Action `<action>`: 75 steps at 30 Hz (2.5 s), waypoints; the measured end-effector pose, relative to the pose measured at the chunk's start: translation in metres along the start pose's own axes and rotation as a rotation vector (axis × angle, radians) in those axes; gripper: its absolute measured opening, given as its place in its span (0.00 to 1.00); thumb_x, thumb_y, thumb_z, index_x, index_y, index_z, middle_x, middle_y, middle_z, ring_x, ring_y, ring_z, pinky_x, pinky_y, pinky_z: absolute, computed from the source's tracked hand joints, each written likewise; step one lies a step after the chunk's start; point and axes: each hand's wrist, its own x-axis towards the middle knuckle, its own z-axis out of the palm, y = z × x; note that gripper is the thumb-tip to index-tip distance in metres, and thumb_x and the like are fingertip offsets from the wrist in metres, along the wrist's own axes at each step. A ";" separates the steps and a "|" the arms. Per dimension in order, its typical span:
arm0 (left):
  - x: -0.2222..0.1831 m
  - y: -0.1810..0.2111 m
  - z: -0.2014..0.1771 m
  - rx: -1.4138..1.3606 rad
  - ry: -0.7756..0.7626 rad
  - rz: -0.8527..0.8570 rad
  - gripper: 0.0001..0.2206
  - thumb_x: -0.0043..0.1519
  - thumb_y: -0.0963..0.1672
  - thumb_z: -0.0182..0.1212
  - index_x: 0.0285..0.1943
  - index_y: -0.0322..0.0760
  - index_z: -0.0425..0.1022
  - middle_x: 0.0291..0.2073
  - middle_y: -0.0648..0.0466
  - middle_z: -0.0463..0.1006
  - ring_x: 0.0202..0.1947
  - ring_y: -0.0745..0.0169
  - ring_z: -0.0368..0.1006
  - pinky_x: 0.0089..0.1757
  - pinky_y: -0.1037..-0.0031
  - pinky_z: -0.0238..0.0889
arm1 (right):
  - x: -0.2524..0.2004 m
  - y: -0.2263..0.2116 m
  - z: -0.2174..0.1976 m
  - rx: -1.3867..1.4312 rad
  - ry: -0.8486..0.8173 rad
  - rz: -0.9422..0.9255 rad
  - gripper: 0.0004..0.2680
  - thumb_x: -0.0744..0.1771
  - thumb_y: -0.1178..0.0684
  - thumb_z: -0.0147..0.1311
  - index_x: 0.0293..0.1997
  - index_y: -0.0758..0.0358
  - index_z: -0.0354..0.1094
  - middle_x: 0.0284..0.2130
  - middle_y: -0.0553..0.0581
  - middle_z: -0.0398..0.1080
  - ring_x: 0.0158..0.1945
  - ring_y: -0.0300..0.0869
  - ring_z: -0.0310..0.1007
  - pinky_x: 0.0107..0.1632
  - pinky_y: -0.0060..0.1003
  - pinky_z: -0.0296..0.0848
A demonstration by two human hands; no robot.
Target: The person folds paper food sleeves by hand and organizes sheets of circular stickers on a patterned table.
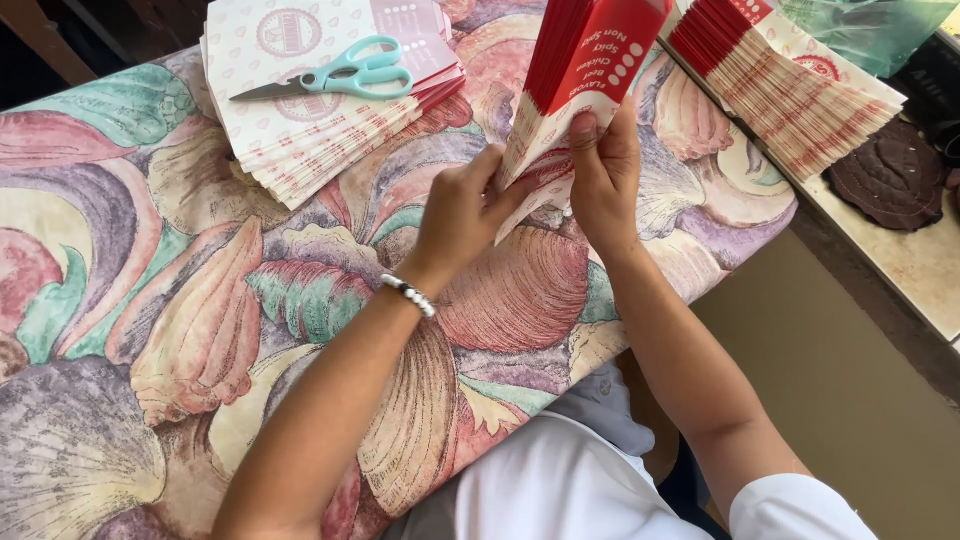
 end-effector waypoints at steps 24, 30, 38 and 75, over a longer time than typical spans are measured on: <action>-0.005 0.028 0.036 -0.158 0.385 -0.334 0.19 0.57 0.53 0.67 0.45 0.35 0.73 0.33 0.50 0.84 0.30 0.58 0.80 0.29 0.68 0.70 | -0.021 0.005 -0.020 -0.361 -0.126 0.361 0.24 0.74 0.41 0.31 0.78 0.65 0.33 0.78 0.63 0.33 0.81 0.49 0.23 0.79 0.45 0.29; 0.001 0.031 0.048 -0.224 0.507 -0.310 0.16 0.55 0.51 0.73 0.38 0.39 0.72 0.27 0.43 0.80 0.38 0.39 0.81 0.35 0.60 0.73 | -0.023 0.016 -0.019 -0.245 -0.135 0.092 0.16 0.77 0.48 0.34 0.73 0.65 0.48 0.55 0.68 0.60 0.63 0.52 0.62 0.65 0.56 0.64; -0.004 0.024 0.040 -0.286 0.450 -0.318 0.18 0.56 0.53 0.72 0.35 0.35 0.75 0.25 0.41 0.80 0.31 0.39 0.82 0.32 0.59 0.73 | -0.024 0.036 -0.033 -0.102 -0.128 0.179 0.09 0.75 0.52 0.38 0.62 0.62 0.58 0.41 0.55 0.70 0.47 0.37 0.71 0.50 0.36 0.75; 0.030 0.058 0.020 -1.439 0.110 -0.250 0.25 0.61 0.39 0.61 0.69 0.31 0.66 0.57 0.40 0.76 0.58 0.45 0.75 0.62 0.59 0.69 | -0.022 -0.041 -0.098 0.092 -0.569 0.906 0.06 0.71 0.51 0.46 0.45 0.61 0.60 0.41 0.58 0.75 0.38 0.39 0.77 0.34 0.33 0.78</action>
